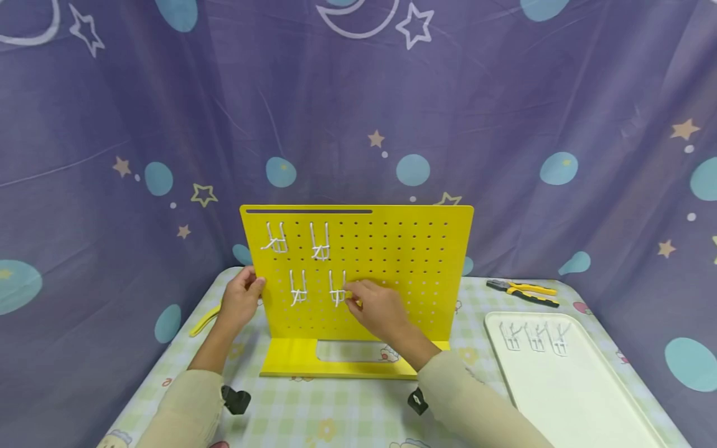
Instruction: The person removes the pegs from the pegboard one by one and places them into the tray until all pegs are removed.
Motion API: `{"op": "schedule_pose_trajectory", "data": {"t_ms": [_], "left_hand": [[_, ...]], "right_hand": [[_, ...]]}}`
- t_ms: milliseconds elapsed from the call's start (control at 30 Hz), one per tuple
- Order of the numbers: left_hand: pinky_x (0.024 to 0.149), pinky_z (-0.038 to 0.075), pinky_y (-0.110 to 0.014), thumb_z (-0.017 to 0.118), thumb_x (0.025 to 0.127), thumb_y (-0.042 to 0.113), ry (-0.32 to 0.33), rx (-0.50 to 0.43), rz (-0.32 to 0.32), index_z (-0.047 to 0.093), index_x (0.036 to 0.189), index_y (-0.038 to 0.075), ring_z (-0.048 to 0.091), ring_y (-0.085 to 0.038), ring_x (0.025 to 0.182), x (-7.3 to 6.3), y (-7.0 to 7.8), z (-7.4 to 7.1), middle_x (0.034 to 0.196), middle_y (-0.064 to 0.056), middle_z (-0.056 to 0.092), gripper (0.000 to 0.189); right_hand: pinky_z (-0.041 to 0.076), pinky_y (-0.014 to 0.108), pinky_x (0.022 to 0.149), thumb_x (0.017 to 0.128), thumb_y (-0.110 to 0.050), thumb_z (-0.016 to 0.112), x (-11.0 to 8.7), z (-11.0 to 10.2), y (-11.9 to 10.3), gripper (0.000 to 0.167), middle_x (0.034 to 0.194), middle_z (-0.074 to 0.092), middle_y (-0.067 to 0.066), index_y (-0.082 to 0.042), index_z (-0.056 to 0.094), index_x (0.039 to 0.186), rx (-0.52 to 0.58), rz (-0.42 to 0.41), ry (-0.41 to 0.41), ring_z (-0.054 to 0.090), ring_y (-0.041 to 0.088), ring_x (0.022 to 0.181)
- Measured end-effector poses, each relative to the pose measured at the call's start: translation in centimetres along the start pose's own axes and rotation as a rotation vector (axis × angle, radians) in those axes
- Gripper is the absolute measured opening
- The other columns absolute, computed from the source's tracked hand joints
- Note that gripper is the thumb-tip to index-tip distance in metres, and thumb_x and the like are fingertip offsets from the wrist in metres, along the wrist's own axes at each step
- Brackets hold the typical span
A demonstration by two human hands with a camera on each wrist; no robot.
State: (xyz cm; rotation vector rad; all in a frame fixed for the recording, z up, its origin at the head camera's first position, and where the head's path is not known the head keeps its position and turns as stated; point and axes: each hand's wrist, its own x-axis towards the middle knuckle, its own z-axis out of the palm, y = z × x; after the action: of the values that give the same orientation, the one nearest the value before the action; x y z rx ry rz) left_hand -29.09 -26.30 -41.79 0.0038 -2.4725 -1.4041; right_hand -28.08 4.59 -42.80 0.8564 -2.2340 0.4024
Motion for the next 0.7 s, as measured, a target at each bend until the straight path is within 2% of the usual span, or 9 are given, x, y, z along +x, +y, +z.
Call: {"op": "schedule_pose_trajectory", "data": {"t_ms": [167,300,533,700], "left_hand": [[0.074,0.052,-0.019,0.048,0.109,0.017,0.000,0.001,-0.001,0.059,0.121,0.003,0.057,-0.011,0.082,0.0,-0.1,0.0,0.100,-0.016,0.060,0.022],[0.073,0.052,-0.018,0.048,0.109,0.018,-0.007,-0.003,-0.009,0.058,0.122,0.003,0.058,-0.014,0.084,0.0,-0.2,0.0,0.100,-0.015,0.059,0.022],[0.072,0.051,-0.019,0.049,0.109,0.019,0.002,-0.007,-0.011,0.058,0.121,0.004,0.057,-0.018,0.085,0.0,-0.4,0.0,0.098,-0.013,0.058,0.022],[0.075,0.054,-0.025,0.048,0.108,0.019,-0.001,-0.013,-0.011,0.058,0.120,0.003,0.057,-0.018,0.084,0.0,-0.4,-0.1,0.097,-0.014,0.057,0.022]], "right_hand": [[0.045,0.010,0.054,0.090,-0.021,0.079,0.4,0.8,-0.6,0.019,0.095,0.075,-0.007,-0.021,0.075,0.109,0.037,0.022,-0.003,0.066,0.002,0.069],[0.044,0.011,0.052,0.089,-0.020,0.079,0.5,1.2,-1.0,0.016,0.091,0.074,-0.008,-0.020,0.076,0.105,0.022,0.032,0.009,0.062,0.003,0.064],[0.036,0.012,0.046,0.087,-0.017,0.081,1.1,1.5,-1.3,0.010,0.084,0.074,-0.008,-0.021,0.076,0.095,-0.014,0.027,0.094,0.053,0.004,0.054],[0.038,0.014,0.045,0.084,-0.018,0.082,1.3,1.7,-1.4,0.009,0.081,0.075,-0.008,-0.022,0.077,0.090,-0.017,0.047,0.125,0.055,0.004,0.053]]}}
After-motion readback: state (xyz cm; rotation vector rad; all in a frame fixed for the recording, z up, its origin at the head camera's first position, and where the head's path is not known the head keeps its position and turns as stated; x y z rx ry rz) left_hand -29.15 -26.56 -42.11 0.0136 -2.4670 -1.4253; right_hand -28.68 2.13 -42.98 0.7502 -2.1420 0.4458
